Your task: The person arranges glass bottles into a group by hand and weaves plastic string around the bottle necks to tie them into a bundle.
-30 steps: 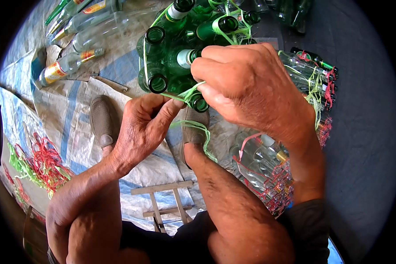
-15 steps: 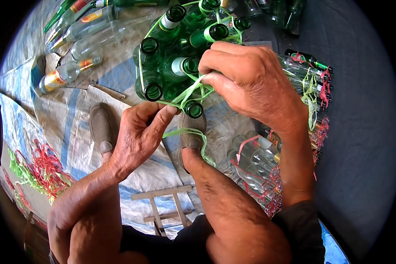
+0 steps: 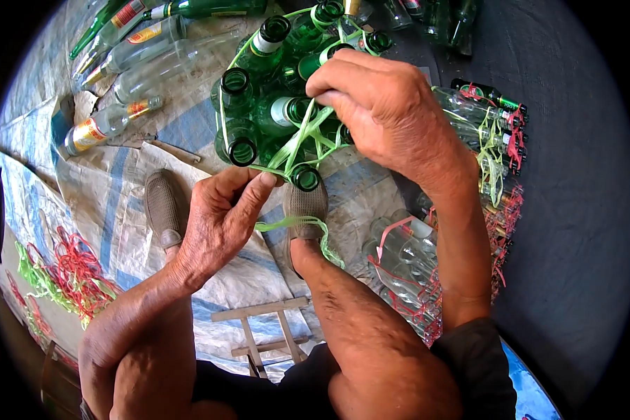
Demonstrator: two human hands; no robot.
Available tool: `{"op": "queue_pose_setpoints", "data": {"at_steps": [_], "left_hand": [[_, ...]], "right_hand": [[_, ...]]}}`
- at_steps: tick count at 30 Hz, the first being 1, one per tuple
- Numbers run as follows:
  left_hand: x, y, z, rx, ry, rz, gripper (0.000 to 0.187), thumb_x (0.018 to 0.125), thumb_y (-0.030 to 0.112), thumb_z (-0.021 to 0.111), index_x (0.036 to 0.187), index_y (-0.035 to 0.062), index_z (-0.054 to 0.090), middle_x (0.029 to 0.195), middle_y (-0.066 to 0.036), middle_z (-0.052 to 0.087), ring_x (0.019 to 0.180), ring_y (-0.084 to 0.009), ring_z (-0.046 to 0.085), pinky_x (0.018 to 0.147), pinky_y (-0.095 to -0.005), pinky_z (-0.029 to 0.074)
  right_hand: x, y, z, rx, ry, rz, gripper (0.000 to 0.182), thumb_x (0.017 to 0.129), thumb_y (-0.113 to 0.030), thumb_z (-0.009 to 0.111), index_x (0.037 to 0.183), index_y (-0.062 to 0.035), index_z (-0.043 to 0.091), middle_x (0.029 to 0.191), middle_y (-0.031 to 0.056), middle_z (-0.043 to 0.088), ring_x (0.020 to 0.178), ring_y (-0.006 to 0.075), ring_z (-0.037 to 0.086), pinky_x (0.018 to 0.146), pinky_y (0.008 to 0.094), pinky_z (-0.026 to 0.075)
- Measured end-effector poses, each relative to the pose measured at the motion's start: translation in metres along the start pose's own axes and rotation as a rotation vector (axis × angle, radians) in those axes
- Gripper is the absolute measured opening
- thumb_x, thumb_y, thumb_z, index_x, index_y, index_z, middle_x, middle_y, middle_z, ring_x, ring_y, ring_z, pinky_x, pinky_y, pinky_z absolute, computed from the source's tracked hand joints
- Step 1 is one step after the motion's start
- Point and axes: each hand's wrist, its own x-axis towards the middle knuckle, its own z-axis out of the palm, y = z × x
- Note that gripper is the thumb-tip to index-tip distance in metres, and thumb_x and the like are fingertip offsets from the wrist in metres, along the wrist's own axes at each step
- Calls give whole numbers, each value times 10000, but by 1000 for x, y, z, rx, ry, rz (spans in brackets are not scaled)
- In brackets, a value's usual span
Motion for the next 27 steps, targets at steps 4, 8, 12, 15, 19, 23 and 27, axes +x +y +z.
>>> {"op": "queue_pose_setpoints", "data": {"at_steps": [4, 8, 12, 15, 19, 23, 27], "left_hand": [[-1, 3, -1, 4, -11, -26, 301, 1103, 248, 681, 1089, -29, 796, 687, 60, 559, 656, -24, 444, 548, -242, 372], [-1, 1, 1, -1, -1, -10, 304, 1105, 250, 676, 1085, -29, 795, 676, 63, 548, 645, -25, 440, 540, -245, 369], [0, 3, 1, 2, -1, -8, 301, 1107, 246, 672, 1084, -28, 795, 673, 66, 545, 639, -26, 441, 540, -245, 370], [-1, 2, 1, 7, -11, -12, 302, 1109, 244, 668, 1094, -31, 791, 677, 69, 548, 633, -27, 441, 539, -244, 370], [-1, 5, -4, -29, -36, -76, 288, 1111, 224, 664, 1114, -38, 783, 706, 69, 571, 651, -25, 443, 557, -235, 379], [-2, 2, -10, -42, -15, -15, 279, 1100, 197, 669, 1001, -59, 717, 683, 25, 536, 656, -51, 449, 548, -274, 396], [-3, 7, -17, 30, 35, 47, 214, 1088, 142, 677, 1036, -59, 728, 677, 18, 545, 661, -51, 466, 550, -282, 418]], "right_hand": [[5, 2, 4, 34, 9, -16, 149, 878, 51, 742, 1014, -3, 713, 932, 131, 724, 849, 337, 731, 723, 409, 571], [12, 7, 10, 41, 27, -39, 130, 890, 29, 740, 1015, -1, 720, 922, 140, 734, 843, 338, 736, 728, 403, 576], [15, 11, 14, 56, 19, -10, 92, 905, -7, 735, 996, -4, 737, 898, 146, 749, 834, 345, 740, 737, 416, 579], [16, 17, 22, 72, 19, 31, 83, 908, -30, 731, 986, -5, 747, 896, 154, 758, 843, 348, 745, 747, 428, 581], [18, 13, 17, 28, -37, 67, 122, 903, -39, 728, 1014, -3, 765, 909, 172, 771, 849, 346, 761, 765, 416, 588], [22, 12, 18, 104, -64, 155, 146, 906, -42, 717, 1032, 2, 777, 907, 188, 777, 844, 334, 777, 779, 405, 593], [21, 10, 18, 144, -63, 199, 145, 917, -49, 701, 1028, 5, 779, 899, 197, 775, 842, 328, 780, 783, 411, 593]]}}
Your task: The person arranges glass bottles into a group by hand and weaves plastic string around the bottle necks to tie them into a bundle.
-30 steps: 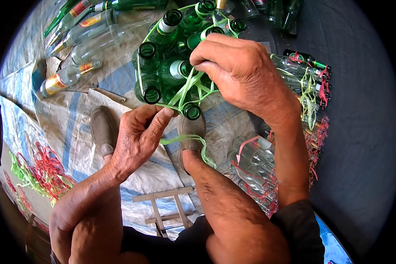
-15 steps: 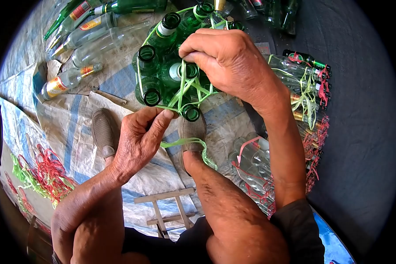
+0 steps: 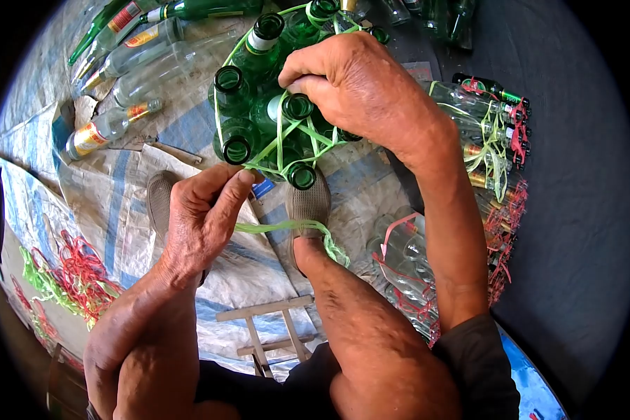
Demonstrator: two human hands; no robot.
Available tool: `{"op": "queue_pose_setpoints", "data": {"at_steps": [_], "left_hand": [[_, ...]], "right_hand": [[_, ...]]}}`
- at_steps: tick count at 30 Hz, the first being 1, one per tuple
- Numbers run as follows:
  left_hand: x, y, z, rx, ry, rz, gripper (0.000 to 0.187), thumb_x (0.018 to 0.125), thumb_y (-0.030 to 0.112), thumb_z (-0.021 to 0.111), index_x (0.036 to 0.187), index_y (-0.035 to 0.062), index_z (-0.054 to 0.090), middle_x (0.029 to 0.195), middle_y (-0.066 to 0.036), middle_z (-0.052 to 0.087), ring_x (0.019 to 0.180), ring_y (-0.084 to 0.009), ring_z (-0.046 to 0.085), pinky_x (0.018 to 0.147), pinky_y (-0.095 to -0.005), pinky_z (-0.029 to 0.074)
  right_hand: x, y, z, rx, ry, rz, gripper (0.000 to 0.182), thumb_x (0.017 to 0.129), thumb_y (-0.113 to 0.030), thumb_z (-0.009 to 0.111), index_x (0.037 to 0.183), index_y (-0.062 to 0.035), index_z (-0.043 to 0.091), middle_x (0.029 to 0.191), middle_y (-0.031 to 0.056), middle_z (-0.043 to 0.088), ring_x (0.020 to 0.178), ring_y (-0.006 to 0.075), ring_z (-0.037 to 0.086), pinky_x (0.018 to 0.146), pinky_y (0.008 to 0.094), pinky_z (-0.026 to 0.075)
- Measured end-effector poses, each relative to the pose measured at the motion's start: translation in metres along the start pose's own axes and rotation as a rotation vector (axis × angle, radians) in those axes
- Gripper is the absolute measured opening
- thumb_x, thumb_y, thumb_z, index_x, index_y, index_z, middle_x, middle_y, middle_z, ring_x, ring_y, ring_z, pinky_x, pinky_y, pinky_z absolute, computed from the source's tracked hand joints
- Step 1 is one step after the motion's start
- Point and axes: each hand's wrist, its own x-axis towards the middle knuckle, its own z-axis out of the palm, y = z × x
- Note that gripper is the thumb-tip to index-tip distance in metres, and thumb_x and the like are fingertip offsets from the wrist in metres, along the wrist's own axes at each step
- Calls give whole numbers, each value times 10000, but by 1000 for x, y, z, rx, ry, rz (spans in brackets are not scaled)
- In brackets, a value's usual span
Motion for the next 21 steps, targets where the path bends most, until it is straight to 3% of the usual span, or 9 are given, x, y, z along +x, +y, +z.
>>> {"op": "queue_pose_setpoints", "data": {"at_steps": [3, 6, 9, 13, 16, 21], "left_hand": [[-2, -6, -4, -5, -5, 38, 197, 1085, 130, 679, 1049, -56, 734, 671, 13, 553, 654, -48, 479, 549, -282, 427], [-5, 0, -13, 43, -54, -45, 190, 1085, 122, 675, 1066, -57, 737, 674, 8, 565, 647, -48, 483, 544, -286, 428], [-3, -1, -15, 42, -13, 6, 173, 1080, 105, 676, 1094, -55, 739, 673, 5, 600, 634, -48, 503, 544, -274, 447], [-2, 1, -17, 110, 22, 69, 145, 1053, 73, 691, 1110, -48, 747, 662, -42, 632, 631, -55, 563, 556, -279, 486], [-1, 7, -21, 194, 11, 91, 139, 1042, 58, 690, 1112, -46, 749, 664, -57, 635, 637, -53, 574, 560, -282, 493], [0, 11, -25, 235, 2, 93, 129, 1034, 44, 688, 1098, -46, 754, 661, -66, 632, 630, -48, 566, 559, -282, 490]], "right_hand": [[-3, 0, 0, -13, -2, 6, 140, 920, -46, 696, 1022, 7, 775, 890, 200, 772, 834, 337, 776, 777, 421, 591], [-7, 0, 3, -53, 42, -41, 162, 931, -58, 697, 1063, 7, 765, 871, 211, 764, 803, 346, 770, 767, 434, 588], [-24, -23, 4, -99, 78, 98, 286, 946, -32, 734, 1222, 44, 729, 1051, 167, 798, 954, 239, 778, 820, 322, 592], [-51, -62, 22, -230, 133, 47, 594, 828, -126, 854, 1369, 10, 650, 1327, 179, 685, 1163, 333, 712, 936, 408, 581], [-57, -65, 44, -304, 189, 85, 776, 725, -140, 927, 1422, -25, 608, 1411, 172, 618, 1218, 388, 653, 1021, 468, 542], [-58, -65, 53, -304, 267, 117, 790, 676, -94, 935, 1400, -38, 623, 1379, 160, 633, 1218, 385, 650, 1035, 466, 523]]}}
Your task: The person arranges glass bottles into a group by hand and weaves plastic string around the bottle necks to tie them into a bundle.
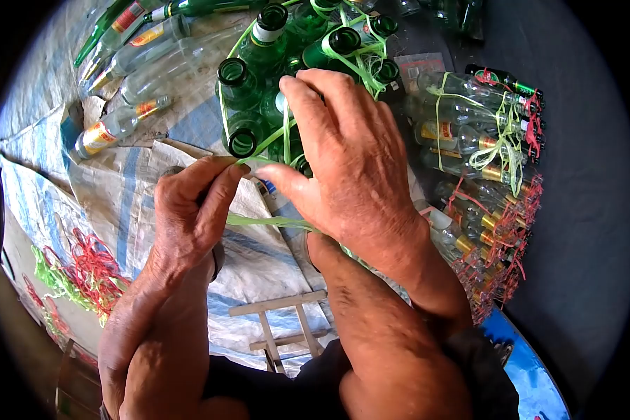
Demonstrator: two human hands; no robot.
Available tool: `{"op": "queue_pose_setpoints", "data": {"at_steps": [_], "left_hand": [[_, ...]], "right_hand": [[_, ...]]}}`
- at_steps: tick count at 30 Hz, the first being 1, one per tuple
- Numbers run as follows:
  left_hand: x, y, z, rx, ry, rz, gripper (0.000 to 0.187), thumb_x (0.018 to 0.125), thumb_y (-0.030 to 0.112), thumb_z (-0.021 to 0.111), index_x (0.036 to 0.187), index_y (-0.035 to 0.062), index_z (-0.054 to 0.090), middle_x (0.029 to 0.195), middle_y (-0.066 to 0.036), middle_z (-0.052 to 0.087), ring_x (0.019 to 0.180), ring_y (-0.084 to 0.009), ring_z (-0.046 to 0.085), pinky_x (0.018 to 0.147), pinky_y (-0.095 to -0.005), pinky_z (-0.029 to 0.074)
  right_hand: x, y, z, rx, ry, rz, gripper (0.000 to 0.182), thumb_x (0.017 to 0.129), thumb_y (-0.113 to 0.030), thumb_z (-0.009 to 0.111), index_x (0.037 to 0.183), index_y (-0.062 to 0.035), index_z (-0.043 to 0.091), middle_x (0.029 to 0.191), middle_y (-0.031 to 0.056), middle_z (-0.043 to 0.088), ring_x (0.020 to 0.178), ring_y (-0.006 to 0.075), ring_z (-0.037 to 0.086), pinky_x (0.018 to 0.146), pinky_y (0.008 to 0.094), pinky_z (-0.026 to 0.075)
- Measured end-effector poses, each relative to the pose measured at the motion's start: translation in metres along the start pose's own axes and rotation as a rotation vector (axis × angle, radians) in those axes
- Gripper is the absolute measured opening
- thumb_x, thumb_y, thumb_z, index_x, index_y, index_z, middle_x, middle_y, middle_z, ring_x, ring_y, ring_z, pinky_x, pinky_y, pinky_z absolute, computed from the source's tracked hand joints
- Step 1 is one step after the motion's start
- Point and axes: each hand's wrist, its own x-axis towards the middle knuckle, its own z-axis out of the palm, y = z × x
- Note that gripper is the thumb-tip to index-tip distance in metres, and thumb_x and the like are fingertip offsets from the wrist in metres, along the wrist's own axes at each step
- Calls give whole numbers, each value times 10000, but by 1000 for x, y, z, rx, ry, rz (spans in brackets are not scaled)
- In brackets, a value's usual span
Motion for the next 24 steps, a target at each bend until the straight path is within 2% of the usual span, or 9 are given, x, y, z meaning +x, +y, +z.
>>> {"op": "queue_pose_setpoints", "data": {"at_steps": [4, 8, 11, 14, 17, 20, 24], "left_hand": [[2, 4, -2, 57, 6, 23, 122, 1021, 36, 698, 1086, -50, 754, 660, -87, 631, 620, -56, 569, 561, -289, 493], [2, 5, -5, 135, 11, 58, 117, 995, 40, 727, 1074, -41, 756, 677, -136, 661, 573, -114, 604, 561, -303, 502], [4, 16, -9, 236, -9, 60, 106, 969, 45, 748, 1053, -19, 763, 700, -180, 686, 544, -233, 667, 553, -325, 517], [6, 10, -12, 312, -22, 197, 115, 936, 38, 761, 1049, 18, 770, 711, -176, 702, 571, -333, 695, 541, -356, 530], [9, 18, -18, 472, -67, 312, 115, 952, 13, 738, 1062, -4, 764, 726, -147, 702, 567, -248, 689, 556, -346, 512], [14, 42, -24, 603, -161, 316, 116, 907, -5, 763, 1022, 12, 756, 720, -147, 706, 555, -285, 690, 533, -369, 517], [31, 68, -27, 703, -247, 461, 123, 878, -17, 770, 988, 29, 738, 694, -133, 680, 549, -307, 674, 515, -398, 509]], "right_hand": [[-2, 2, 7, -7, 44, -3, 775, 671, -161, 938, 1373, -31, 638, 1331, 111, 622, 1167, 329, 643, 963, 460, 490], [-2, 2, 9, 21, 70, 19, 746, 670, -141, 922, 1356, -34, 650, 1322, 99, 631, 1161, 300, 646, 923, 442, 473], [-2, 1, 10, 29, 87, 23, 728, 673, -132, 913, 1344, -24, 654, 1319, 94, 633, 1149, 286, 648, 913, 439, 465], [-3, 1, 11, 42, 103, 20, 710, 671, -119, 908, 1325, -6, 657, 1307, 84, 634, 1133, 270, 650, 909, 441, 455], [-4, -1, 10, 68, 100, 50, 704, 666, -116, 909, 1316, -9, 661, 1298, 78, 635, 1127, 258, 652, 897, 438, 442], [-5, -1, 11, 87, 119, 58, 686, 671, -108, 906, 1305, -10, 663, 1287, 72, 635, 1106, 246, 661, 888, 432, 424], [-6, -2, 11, 120, 136, 66, 654, 690, -92, 897, 1296, -12, 663, 1272, 69, 632, 1094, 240, 665, 894, 429, 417]]}}
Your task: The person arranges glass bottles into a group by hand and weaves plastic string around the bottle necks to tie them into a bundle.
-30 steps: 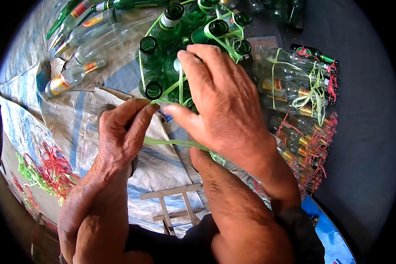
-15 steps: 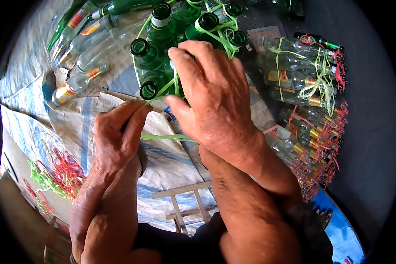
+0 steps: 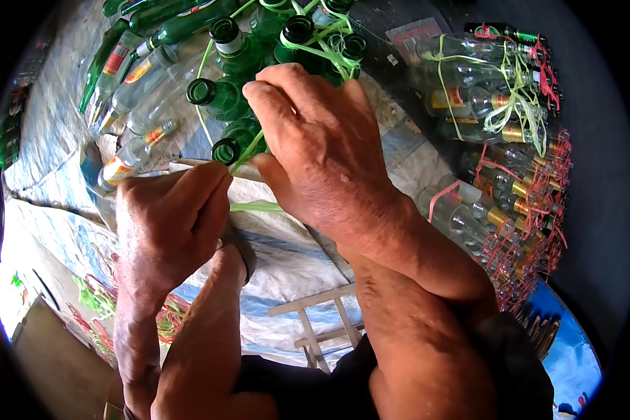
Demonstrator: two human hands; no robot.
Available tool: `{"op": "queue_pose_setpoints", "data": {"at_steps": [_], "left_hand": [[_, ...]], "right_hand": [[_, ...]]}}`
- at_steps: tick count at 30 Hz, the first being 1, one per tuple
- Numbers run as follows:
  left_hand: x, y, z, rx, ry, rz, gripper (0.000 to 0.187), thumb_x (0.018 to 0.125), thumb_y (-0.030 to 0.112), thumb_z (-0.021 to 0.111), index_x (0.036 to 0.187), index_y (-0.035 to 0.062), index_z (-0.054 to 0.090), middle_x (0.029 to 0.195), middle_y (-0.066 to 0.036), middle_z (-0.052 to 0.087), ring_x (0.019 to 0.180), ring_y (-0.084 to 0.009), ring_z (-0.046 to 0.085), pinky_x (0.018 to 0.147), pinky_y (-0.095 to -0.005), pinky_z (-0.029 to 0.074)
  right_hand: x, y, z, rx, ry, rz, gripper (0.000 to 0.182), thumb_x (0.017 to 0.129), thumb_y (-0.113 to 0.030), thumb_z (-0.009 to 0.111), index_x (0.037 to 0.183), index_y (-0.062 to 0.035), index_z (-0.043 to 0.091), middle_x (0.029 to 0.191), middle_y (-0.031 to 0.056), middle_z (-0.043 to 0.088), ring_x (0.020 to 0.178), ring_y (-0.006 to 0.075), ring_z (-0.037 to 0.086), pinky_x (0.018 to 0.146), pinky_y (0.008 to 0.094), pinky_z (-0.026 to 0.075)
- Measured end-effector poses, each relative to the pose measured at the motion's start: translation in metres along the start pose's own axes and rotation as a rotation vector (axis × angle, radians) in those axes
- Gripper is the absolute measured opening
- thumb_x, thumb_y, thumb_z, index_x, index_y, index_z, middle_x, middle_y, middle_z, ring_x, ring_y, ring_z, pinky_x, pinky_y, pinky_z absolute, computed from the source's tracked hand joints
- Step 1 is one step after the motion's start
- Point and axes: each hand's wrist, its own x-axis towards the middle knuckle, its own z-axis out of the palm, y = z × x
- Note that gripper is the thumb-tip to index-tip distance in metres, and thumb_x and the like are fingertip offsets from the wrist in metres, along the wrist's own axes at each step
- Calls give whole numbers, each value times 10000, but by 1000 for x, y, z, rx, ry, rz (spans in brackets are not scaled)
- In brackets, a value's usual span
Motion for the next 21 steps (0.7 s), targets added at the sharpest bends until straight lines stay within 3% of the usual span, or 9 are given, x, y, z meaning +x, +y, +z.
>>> {"op": "queue_pose_setpoints", "data": {"at_steps": [3, 7, 11, 15, 18, 21], "left_hand": [[20, -2, -11, 128, -101, 87, 123, 874, -14, 777, 979, 35, 734, 699, -129, 678, 557, -319, 674, 511, -401, 504], [32, -10, -9, 147, -53, 71, 126, 879, 1, 789, 991, 34, 743, 738, -155, 699, 609, -347, 695, 537, -407, 519], [40, -30, 2, 36, 18, 9, 75, 924, 25, 772, 998, 10, 773, 766, -180, 723, 652, -317, 733, 598, -373, 551], [34, -42, 9, -61, 1, -116, 102, 959, 40, 750, 1031, -28, 775, 802, -160, 761, 670, -189, 737, 648, -328, 563], [26, -50, 22, -213, 98, -206, 66, 931, 84, 776, 980, 45, 798, 762, -163, 730, 657, -270, 745, 607, -359, 551], [20, -44, 25, -365, 148, -334, 78, 933, 48, 758, 986, 6, 797, 752, -134, 746, 655, -151, 724, 614, -315, 545]], "right_hand": [[0, -1, -1, 7, -9, 18, 642, 698, -86, 894, 1292, -19, 659, 1260, 68, 627, 1098, 236, 667, 898, 429, 415], [0, -2, -3, -9, -31, 32, 654, 696, -98, 908, 1295, -29, 653, 1268, 68, 616, 1098, 235, 673, 903, 435, 412], [-1, -2, -3, -7, -38, 46, 696, 677, -112, 926, 1317, -53, 657, 1305, 52, 623, 1077, 232, 675, 887, 419, 424], [-1, -2, -2, -45, -22, 59, 769, 633, -113, 941, 1352, -104, 668, 1364, 20, 647, 1053, 227, 674, 855, 377, 446], [-2, 0, 1, -54, -14, 51, 773, 627, -100, 935, 1351, -107, 668, 1354, 19, 653, 1056, 224, 675, 853, 376, 446], [-2, 1, 1, -59, -18, 36, 767, 633, -92, 917, 1356, -108, 664, 1351, 26, 656, 1065, 227, 676, 851, 380, 447]]}}
